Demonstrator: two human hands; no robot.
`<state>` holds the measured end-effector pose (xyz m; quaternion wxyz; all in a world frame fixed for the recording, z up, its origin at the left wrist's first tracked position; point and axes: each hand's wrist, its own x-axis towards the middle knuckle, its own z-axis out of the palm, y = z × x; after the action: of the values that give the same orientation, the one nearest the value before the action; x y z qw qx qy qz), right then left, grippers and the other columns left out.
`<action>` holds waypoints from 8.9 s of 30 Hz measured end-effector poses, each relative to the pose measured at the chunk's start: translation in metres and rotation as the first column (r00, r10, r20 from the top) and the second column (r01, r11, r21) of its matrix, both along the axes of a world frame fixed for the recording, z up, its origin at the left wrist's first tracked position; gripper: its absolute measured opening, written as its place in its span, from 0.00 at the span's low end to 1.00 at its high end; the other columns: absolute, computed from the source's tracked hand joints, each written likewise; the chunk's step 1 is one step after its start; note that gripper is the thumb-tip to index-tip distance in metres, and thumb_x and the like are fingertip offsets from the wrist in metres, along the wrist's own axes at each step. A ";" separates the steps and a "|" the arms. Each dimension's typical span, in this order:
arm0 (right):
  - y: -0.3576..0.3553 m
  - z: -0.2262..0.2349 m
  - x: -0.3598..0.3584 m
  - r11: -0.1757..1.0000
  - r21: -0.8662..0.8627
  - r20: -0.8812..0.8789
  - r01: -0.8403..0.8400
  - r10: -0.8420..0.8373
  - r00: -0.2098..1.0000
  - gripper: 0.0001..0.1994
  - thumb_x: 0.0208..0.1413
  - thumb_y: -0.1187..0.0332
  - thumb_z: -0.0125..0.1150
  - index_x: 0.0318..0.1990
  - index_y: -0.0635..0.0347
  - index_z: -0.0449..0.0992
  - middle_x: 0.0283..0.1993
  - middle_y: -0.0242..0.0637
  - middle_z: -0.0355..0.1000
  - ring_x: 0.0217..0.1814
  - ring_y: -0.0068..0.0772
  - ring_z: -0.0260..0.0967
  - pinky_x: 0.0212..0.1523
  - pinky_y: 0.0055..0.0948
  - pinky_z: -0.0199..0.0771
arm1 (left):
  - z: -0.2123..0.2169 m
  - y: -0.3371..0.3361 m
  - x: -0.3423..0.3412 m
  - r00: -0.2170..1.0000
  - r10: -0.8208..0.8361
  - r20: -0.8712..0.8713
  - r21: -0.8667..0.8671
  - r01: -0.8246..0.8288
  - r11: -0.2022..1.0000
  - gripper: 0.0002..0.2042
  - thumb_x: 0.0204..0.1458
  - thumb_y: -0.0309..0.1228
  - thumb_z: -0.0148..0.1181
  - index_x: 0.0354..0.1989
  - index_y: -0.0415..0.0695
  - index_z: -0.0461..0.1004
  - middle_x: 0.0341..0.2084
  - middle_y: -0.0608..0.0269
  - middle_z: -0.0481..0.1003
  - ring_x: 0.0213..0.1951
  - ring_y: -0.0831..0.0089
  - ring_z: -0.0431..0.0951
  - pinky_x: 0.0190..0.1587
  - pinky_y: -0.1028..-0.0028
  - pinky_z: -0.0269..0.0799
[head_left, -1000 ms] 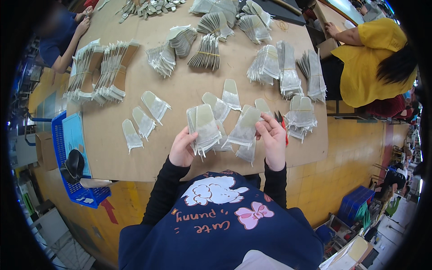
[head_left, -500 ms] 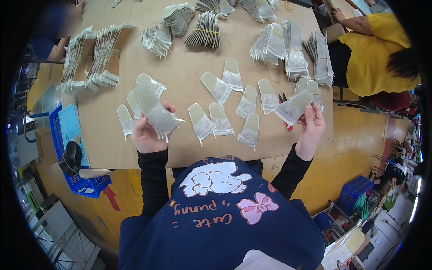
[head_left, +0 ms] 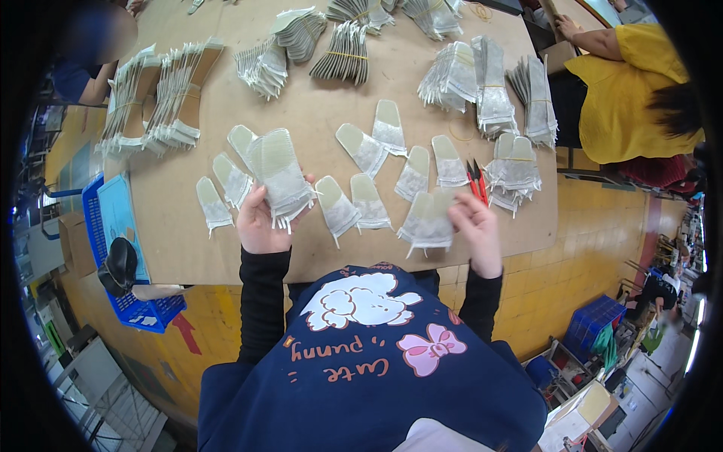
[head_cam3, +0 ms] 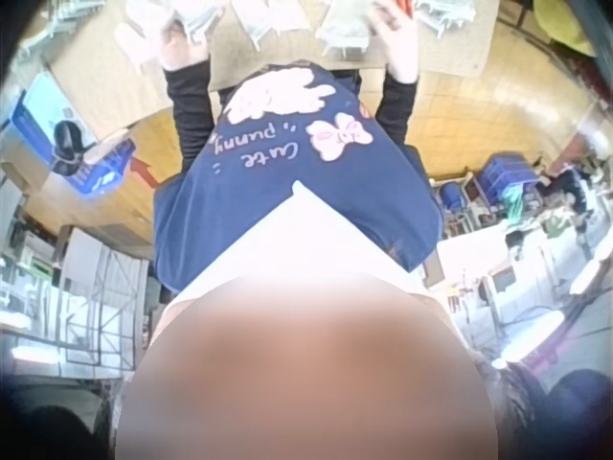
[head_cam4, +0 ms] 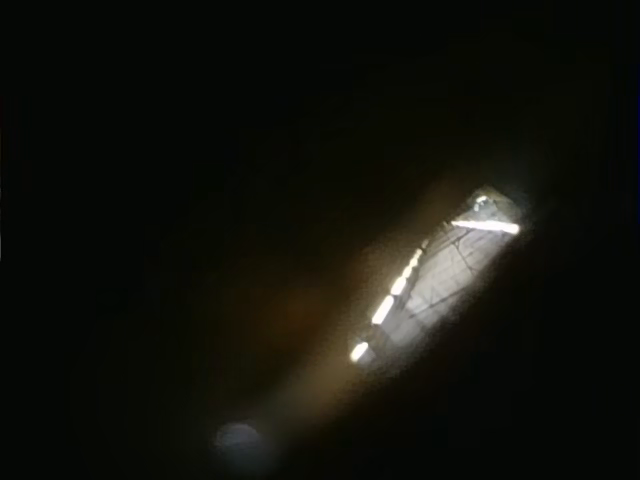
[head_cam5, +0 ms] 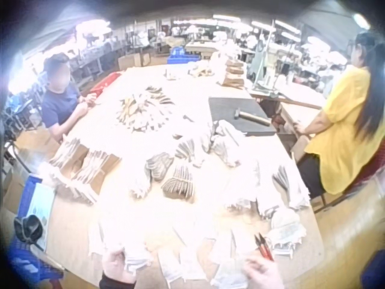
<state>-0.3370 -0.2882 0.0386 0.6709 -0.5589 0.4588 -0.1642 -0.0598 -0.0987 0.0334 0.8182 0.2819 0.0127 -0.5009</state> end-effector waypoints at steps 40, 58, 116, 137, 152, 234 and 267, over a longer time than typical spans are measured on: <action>0.048 0.035 0.104 0.875 -0.257 0.055 -0.410 0.437 0.898 0.13 0.57 0.76 0.56 0.49 0.64 0.74 0.34 0.33 0.70 0.34 0.21 0.65 0.39 0.20 0.66 | -0.030 0.202 0.104 0.853 -0.054 0.518 0.627 -0.337 0.703 0.17 0.50 0.24 0.58 0.49 0.34 0.69 0.40 0.56 0.76 0.39 0.70 0.79 0.42 0.72 0.75; 0.069 0.022 0.117 0.890 -0.274 0.073 -0.364 0.396 0.915 0.10 0.56 0.76 0.56 0.45 0.67 0.71 0.36 0.31 0.69 0.35 0.19 0.66 0.39 0.19 0.66 | -0.012 0.018 -0.023 0.938 -0.322 0.128 0.156 0.302 0.940 0.20 0.60 0.31 0.49 0.59 0.35 0.59 0.51 0.54 0.70 0.50 0.69 0.73 0.52 0.68 0.70; -0.051 -0.009 0.015 0.868 -0.437 0.094 0.236 -0.217 0.972 0.20 0.61 0.71 0.52 0.59 0.72 0.64 0.53 0.44 0.70 0.50 0.30 0.69 0.52 0.25 0.66 | -0.041 0.023 0.019 0.933 0.032 0.359 0.354 -0.168 0.920 0.19 0.55 0.23 0.57 0.55 0.36 0.64 0.48 0.60 0.73 0.48 0.73 0.73 0.53 0.72 0.67; -0.009 -0.021 0.055 0.494 -0.719 -0.665 -0.489 -0.285 0.690 0.17 0.51 0.71 0.58 0.49 0.63 0.68 0.41 0.41 0.69 0.45 0.43 0.69 0.42 0.39 0.67 | -0.050 0.017 0.017 0.933 -0.075 0.352 0.246 -0.015 0.969 0.16 0.57 0.26 0.56 0.53 0.37 0.66 0.47 0.60 0.74 0.45 0.72 0.75 0.49 0.71 0.71; 0.061 0.003 0.105 0.819 -0.517 0.082 -0.248 0.336 0.938 0.20 0.59 0.77 0.44 0.60 0.66 0.64 0.54 0.41 0.65 0.56 0.31 0.62 0.55 0.29 0.63 | -0.032 0.004 -0.034 0.718 -0.473 0.511 0.407 0.283 0.869 0.17 0.54 0.33 0.60 0.49 0.34 0.72 0.39 0.66 0.76 0.41 0.81 0.73 0.44 0.77 0.70; 0.001 -0.006 0.072 0.976 -0.214 0.178 -0.042 0.082 0.981 0.13 0.59 0.72 0.55 0.47 0.73 0.72 0.39 0.34 0.74 0.39 0.19 0.69 0.43 0.19 0.68 | -0.052 0.055 -0.010 0.942 -0.056 0.331 0.354 -0.069 0.933 0.13 0.57 0.26 0.55 0.50 0.34 0.69 0.42 0.60 0.75 0.43 0.74 0.76 0.47 0.72 0.72; 0.069 -0.009 0.039 0.511 -0.473 -0.749 -0.718 0.197 0.633 0.09 0.56 0.71 0.51 0.43 0.60 0.62 0.36 0.51 0.67 0.30 0.55 0.70 0.29 0.47 0.70 | -0.054 0.033 -0.019 0.952 -0.092 0.290 0.402 -0.034 0.915 0.12 0.53 0.25 0.61 0.44 0.34 0.72 0.39 0.61 0.77 0.39 0.77 0.76 0.45 0.75 0.71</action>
<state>-0.2980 -0.2194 0.0295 0.2141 -0.9061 0.3612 0.0511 -0.0791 -0.0661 -0.0205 0.7270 0.5179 -0.0144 -0.4506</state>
